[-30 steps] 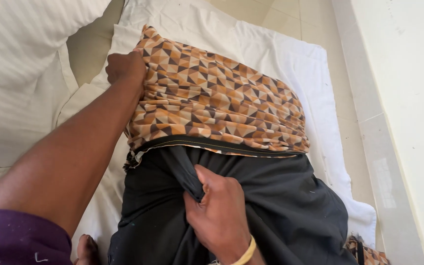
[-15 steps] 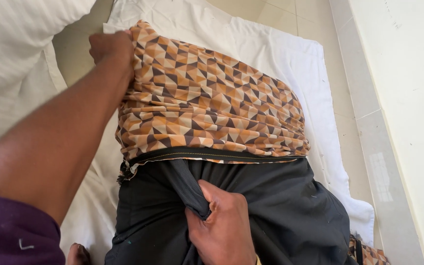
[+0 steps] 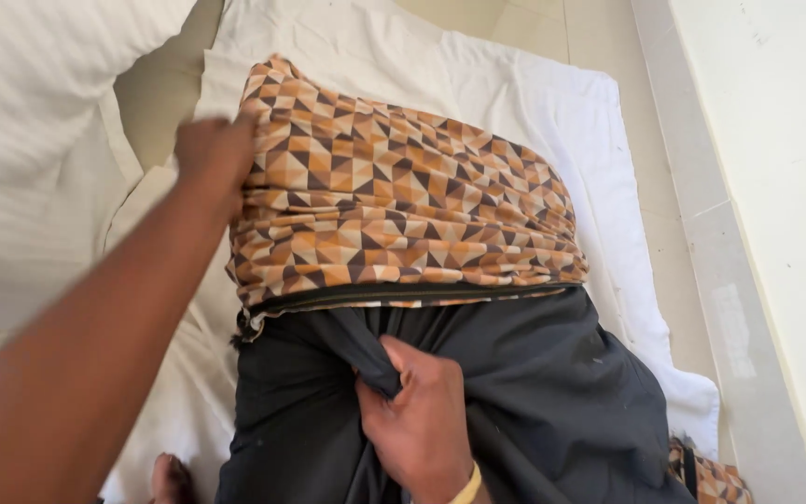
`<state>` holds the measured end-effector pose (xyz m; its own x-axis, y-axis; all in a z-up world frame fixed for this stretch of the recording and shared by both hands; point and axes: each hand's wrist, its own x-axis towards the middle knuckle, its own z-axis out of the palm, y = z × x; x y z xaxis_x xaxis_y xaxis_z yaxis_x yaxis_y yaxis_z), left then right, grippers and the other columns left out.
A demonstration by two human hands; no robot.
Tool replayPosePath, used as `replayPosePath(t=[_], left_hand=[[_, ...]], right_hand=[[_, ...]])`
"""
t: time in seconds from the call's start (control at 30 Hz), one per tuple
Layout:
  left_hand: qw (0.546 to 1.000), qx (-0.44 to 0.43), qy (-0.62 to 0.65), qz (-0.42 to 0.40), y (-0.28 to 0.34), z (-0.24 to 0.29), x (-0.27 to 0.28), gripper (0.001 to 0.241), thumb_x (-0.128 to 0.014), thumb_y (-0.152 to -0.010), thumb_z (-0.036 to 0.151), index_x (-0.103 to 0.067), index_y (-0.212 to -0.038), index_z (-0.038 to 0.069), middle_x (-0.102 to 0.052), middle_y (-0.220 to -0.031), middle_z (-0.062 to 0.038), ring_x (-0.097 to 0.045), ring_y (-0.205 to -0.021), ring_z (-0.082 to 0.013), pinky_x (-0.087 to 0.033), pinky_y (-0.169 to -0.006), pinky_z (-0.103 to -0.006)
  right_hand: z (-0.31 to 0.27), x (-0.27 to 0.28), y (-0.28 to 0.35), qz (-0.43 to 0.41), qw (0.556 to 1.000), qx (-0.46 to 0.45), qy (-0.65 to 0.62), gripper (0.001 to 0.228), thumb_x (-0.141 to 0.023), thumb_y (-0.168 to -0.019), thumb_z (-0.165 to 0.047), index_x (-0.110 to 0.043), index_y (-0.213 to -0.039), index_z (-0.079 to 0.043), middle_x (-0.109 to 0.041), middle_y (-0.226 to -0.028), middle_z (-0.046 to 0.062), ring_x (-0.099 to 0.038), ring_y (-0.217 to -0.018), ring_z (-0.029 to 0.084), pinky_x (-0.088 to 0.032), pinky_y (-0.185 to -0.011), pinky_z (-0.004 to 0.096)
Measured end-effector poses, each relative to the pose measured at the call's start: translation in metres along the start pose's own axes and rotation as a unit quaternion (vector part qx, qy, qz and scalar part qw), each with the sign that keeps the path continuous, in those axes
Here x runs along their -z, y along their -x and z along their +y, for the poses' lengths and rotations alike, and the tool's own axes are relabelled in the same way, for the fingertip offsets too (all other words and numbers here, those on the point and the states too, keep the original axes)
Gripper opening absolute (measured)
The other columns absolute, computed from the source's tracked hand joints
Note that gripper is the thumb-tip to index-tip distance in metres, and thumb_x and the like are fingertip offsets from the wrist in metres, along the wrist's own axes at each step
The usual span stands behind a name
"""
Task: The person sits on the floor and stuffs a black cushion insert into a geometric-patterned pillow cover, working the fabric over the insert and aligning the corners. They then zip the cover closed along the edge and hold up the finished pillow.
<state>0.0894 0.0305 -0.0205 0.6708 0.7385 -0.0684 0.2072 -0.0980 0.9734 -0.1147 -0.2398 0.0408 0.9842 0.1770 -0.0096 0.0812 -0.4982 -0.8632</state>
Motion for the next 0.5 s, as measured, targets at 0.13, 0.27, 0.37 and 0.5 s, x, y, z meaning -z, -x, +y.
replayPosePath(t=[0.13, 0.27, 0.37, 0.5], left_hand=[[0.985, 0.140, 0.097, -0.014, 0.090, -0.007, 0.048, 0.037, -0.082, -0.088, 0.036, -0.078, -0.093, 0.000, -0.076, -0.087, -0.010, -0.067, -0.071, -0.0150, -0.057, -0.067, -0.0361], [0.988, 0.059, 0.138, 0.032, 0.097, -0.030, 0.047, 0.030, -0.087, -0.083, 0.026, -0.081, -0.098, 0.002, -0.078, -0.088, -0.007, -0.067, -0.071, -0.0115, -0.058, -0.070, -0.0285], [0.983, 0.073, 0.164, 0.039, 0.090, -0.032, 0.044, 0.027, -0.090, -0.081, 0.021, -0.081, -0.096, 0.001, -0.078, -0.087, -0.007, -0.068, -0.071, -0.0110, -0.058, -0.070, -0.0271], [0.971, 0.061, 0.223, 0.055, 0.074, -0.028, 0.035, 0.023, -0.089, -0.080, 0.019, -0.081, -0.091, 0.001, -0.079, -0.085, -0.007, -0.070, -0.071, -0.0119, -0.059, -0.071, -0.0270]], right_hand=[[0.004, 0.000, 0.003, 0.003, 0.998, 0.056, -0.021, 0.008, -0.073, -0.078, 0.004, -0.069, -0.085, 0.003, -0.068, -0.063, 0.013, -0.052, -0.063, 0.000, -0.048, -0.054, 0.025], [-0.004, 0.005, 0.007, -0.010, 0.996, 0.085, -0.014, 0.008, -0.073, -0.078, 0.004, -0.069, -0.085, 0.003, -0.071, -0.066, 0.013, -0.054, -0.065, 0.000, -0.049, -0.056, 0.026], [-0.009, 0.008, 0.010, -0.026, 0.997, 0.066, 0.010, 0.008, -0.073, -0.077, 0.003, -0.070, -0.084, 0.004, -0.071, -0.065, 0.013, -0.056, -0.060, 0.001, -0.049, -0.055, 0.026], [-0.014, 0.009, 0.009, -0.029, 0.997, 0.074, -0.017, 0.010, -0.072, -0.078, 0.003, -0.069, -0.087, 0.004, -0.071, -0.066, 0.011, -0.056, -0.064, -0.001, -0.050, -0.055, 0.026]])
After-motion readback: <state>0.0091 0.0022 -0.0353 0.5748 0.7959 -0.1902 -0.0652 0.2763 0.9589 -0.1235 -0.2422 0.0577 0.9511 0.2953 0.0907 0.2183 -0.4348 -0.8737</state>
